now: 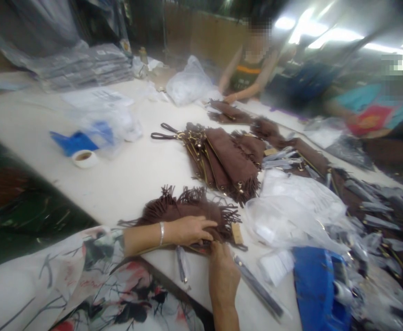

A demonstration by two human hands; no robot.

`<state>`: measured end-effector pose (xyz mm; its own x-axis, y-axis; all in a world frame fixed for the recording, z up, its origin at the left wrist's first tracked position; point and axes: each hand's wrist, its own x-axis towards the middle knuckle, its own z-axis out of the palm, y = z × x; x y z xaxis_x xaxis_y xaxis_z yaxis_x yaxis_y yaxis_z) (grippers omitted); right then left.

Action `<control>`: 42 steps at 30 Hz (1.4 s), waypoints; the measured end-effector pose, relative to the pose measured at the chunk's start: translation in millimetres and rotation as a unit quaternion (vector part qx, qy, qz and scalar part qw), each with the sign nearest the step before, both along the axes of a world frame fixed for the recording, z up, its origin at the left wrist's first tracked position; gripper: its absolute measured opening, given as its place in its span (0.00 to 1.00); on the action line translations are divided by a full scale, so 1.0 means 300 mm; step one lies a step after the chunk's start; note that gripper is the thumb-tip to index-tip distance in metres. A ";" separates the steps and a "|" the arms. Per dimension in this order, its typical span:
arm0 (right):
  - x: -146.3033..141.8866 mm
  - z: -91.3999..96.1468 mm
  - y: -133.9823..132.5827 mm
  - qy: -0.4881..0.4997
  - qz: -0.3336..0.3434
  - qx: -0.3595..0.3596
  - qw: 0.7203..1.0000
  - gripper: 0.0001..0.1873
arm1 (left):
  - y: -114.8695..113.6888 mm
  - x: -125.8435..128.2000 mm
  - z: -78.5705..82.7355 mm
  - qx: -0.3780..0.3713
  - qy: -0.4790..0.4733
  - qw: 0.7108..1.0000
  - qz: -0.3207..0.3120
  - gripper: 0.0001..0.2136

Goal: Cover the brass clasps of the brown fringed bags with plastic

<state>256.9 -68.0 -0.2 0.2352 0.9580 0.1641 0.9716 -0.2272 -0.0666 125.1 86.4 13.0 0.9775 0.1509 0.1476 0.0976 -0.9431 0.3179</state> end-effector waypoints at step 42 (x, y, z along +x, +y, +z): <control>0.002 -0.055 0.005 0.115 0.005 0.072 0.991 0.12 | 0.028 0.045 0.043 0.055 0.022 0.995 -0.077 0.06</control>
